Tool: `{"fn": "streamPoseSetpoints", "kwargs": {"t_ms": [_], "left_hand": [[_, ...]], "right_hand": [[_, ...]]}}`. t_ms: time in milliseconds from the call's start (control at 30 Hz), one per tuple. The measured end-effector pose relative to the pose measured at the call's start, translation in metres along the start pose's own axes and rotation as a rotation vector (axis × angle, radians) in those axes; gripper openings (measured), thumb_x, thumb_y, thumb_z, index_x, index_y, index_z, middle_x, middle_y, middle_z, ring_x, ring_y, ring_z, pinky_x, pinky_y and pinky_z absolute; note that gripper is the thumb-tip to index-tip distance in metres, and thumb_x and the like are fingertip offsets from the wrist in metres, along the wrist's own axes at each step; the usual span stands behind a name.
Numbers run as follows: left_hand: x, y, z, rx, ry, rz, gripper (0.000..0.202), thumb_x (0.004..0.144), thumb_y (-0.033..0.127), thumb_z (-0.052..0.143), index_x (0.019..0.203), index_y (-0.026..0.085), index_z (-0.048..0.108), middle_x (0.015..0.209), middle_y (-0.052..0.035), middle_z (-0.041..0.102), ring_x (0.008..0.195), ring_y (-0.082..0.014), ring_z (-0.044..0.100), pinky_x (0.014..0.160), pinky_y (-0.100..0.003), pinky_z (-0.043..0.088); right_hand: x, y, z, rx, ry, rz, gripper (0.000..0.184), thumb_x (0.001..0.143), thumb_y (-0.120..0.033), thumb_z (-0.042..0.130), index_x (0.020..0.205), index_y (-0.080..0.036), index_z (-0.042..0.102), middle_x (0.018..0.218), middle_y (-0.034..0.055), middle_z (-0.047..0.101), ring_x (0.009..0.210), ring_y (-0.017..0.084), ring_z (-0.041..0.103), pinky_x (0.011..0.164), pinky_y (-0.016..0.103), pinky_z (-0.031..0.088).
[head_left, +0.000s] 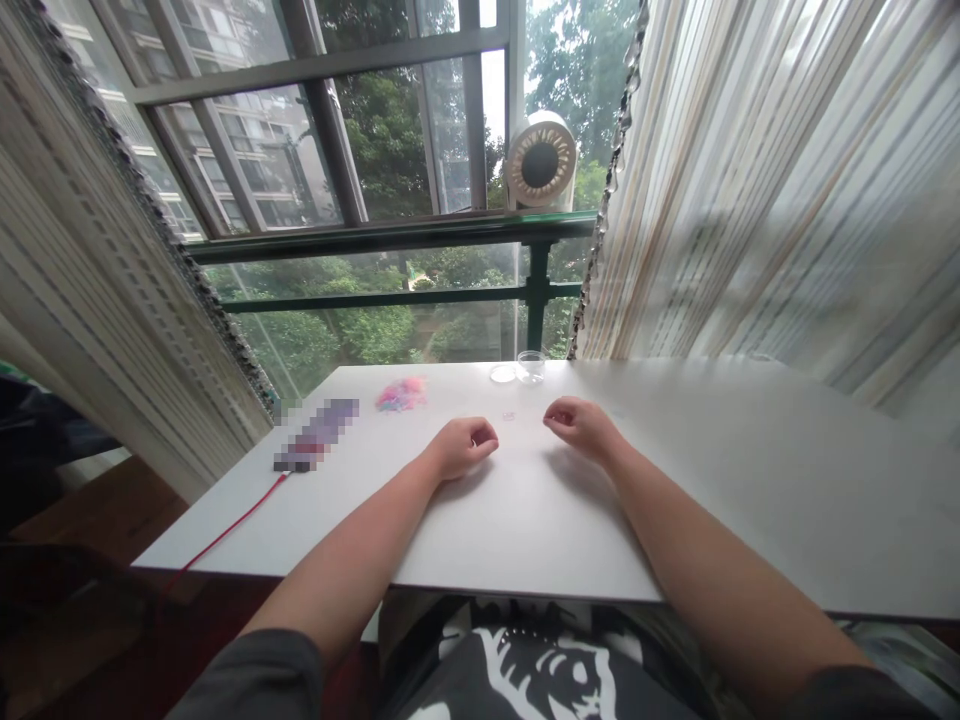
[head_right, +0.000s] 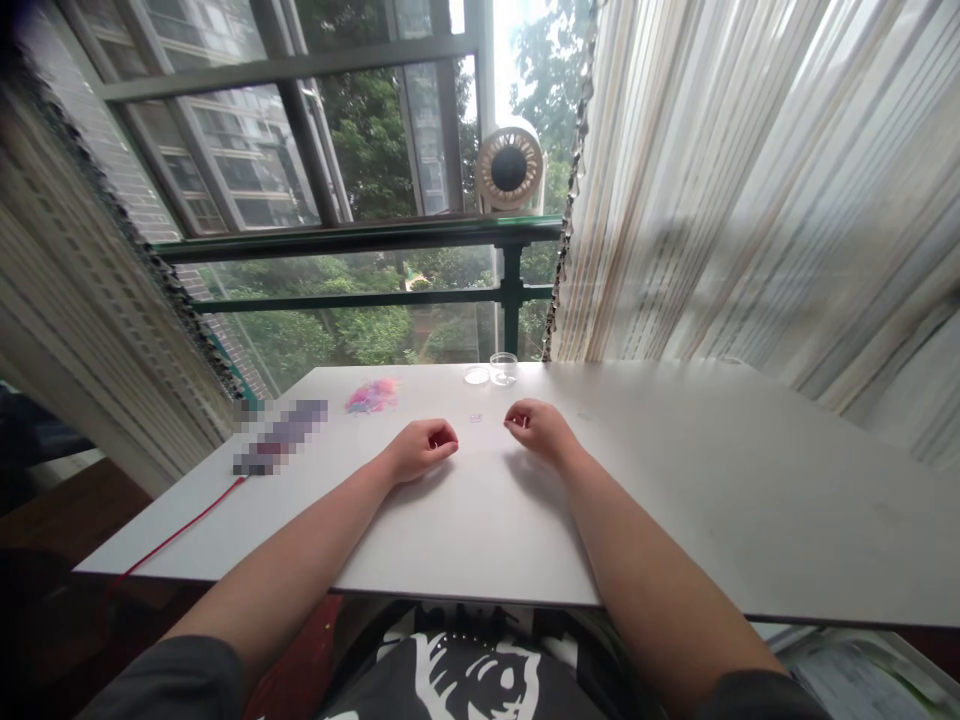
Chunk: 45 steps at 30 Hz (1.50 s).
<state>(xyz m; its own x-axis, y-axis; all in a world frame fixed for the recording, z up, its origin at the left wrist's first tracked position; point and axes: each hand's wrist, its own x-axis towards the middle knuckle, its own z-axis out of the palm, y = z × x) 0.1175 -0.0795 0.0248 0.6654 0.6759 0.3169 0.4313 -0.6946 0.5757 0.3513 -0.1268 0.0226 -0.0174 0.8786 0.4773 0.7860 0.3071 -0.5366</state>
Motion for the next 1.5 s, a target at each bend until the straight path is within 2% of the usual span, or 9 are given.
{"fn": "streamPoseSetpoints", "kwargs": {"t_ms": [133, 300, 533, 800, 933, 1033, 1167, 1333, 1500], "left_hand": [[0.001, -0.001, -0.001, -0.002, 0.001, -0.026, 0.018, 0.072, 0.031, 0.049, 0.075, 0.016, 0.06, 0.07, -0.0011, 0.061, 0.061, -0.01, 0.051, 0.058, -0.021, 0.042], [0.001, 0.001, -0.002, -0.006, -0.008, -0.037, 0.018, 0.072, 0.031, 0.049, 0.076, 0.016, 0.06, 0.072, -0.0015, 0.062, 0.062, -0.0105, 0.052, 0.058, -0.021, 0.042], [0.0, 0.001, -0.002, -0.004, -0.009, -0.042, 0.018, 0.072, 0.03, 0.05, 0.075, 0.016, 0.06, 0.071, -0.0012, 0.061, 0.061, -0.0103, 0.052, 0.057, -0.021, 0.042], [0.0, -0.001, -0.001, -0.015, -0.013, -0.052, 0.018, 0.072, 0.031, 0.049, 0.076, 0.017, 0.06, 0.071, -0.0007, 0.061, 0.062, -0.01, 0.051, 0.058, -0.021, 0.041], [0.0, -0.002, -0.002, -0.02, -0.017, -0.052, 0.018, 0.072, 0.031, 0.05, 0.076, 0.016, 0.06, 0.072, -0.0008, 0.061, 0.062, -0.0102, 0.052, 0.058, -0.021, 0.041], [0.0, -0.001, -0.002, -0.019, -0.015, -0.06, 0.018, 0.072, 0.031, 0.05, 0.076, 0.016, 0.06, 0.072, -0.0011, 0.061, 0.063, -0.0106, 0.051, 0.058, -0.021, 0.042], [-0.001, -0.001, -0.003, 0.006, -0.03, -0.088, 0.019, 0.071, 0.032, 0.05, 0.076, 0.017, 0.061, 0.07, -0.0013, 0.061, 0.062, -0.0112, 0.051, 0.057, -0.022, 0.041], [-0.004, -0.004, -0.002, 0.039, -0.056, -0.103, 0.021, 0.07, 0.033, 0.051, 0.078, 0.017, 0.062, 0.072, -0.0017, 0.062, 0.062, -0.0121, 0.052, 0.059, -0.023, 0.042], [-0.005, -0.016, -0.008, 0.085, -0.029, -0.15, 0.025, 0.07, 0.037, 0.052, 0.084, 0.019, 0.062, 0.078, -0.0025, 0.063, 0.067, -0.0134, 0.055, 0.062, -0.024, 0.044]], "right_hand": [[0.0, 0.032, -0.022, -0.169, 0.065, 0.22, 0.018, 0.067, -0.032, 0.053, 0.067, -0.019, 0.066, 0.057, 0.0005, 0.058, 0.052, 0.011, 0.047, 0.05, 0.021, 0.033], [0.0, 0.044, -0.019, -0.262, 0.062, 0.345, 0.019, 0.067, -0.032, 0.054, 0.07, -0.02, 0.069, 0.065, 0.0031, 0.064, 0.057, 0.012, 0.052, 0.053, 0.022, 0.034], [0.0, 0.049, -0.015, -0.307, 0.048, 0.405, 0.02, 0.067, -0.029, 0.053, 0.072, -0.021, 0.07, 0.069, 0.0049, 0.066, 0.06, 0.014, 0.054, 0.055, 0.023, 0.034], [0.0, 0.051, -0.015, -0.301, -0.016, 0.408, 0.021, 0.068, -0.029, 0.052, 0.073, -0.021, 0.071, 0.074, 0.0052, 0.067, 0.066, 0.016, 0.056, 0.058, 0.024, 0.036], [0.0, 0.05, -0.018, -0.264, 0.017, 0.426, 0.022, 0.069, -0.026, 0.05, 0.077, -0.02, 0.07, 0.076, 0.0063, 0.068, 0.069, 0.017, 0.057, 0.06, 0.024, 0.036], [0.0, 0.048, -0.02, -0.225, 0.093, 0.437, 0.025, 0.072, -0.023, 0.045, 0.08, -0.018, 0.068, 0.079, 0.0065, 0.067, 0.07, 0.016, 0.057, 0.061, 0.024, 0.037], [-0.002, 0.032, -0.016, -0.112, 0.116, 0.365, 0.024, 0.073, -0.027, 0.044, 0.076, -0.017, 0.065, 0.071, 0.0049, 0.065, 0.062, 0.015, 0.055, 0.057, 0.024, 0.036], [-0.01, -0.006, 0.005, 0.069, -0.13, 0.083, 0.025, 0.074, -0.035, 0.045, 0.07, -0.017, 0.062, 0.059, 0.0008, 0.059, 0.055, 0.012, 0.049, 0.055, 0.024, 0.036], [-0.016, -0.029, 0.019, 0.088, -0.333, 0.014, 0.022, 0.073, -0.033, 0.047, 0.071, -0.017, 0.062, 0.061, 0.0009, 0.059, 0.056, 0.012, 0.049, 0.055, 0.024, 0.035]]}}
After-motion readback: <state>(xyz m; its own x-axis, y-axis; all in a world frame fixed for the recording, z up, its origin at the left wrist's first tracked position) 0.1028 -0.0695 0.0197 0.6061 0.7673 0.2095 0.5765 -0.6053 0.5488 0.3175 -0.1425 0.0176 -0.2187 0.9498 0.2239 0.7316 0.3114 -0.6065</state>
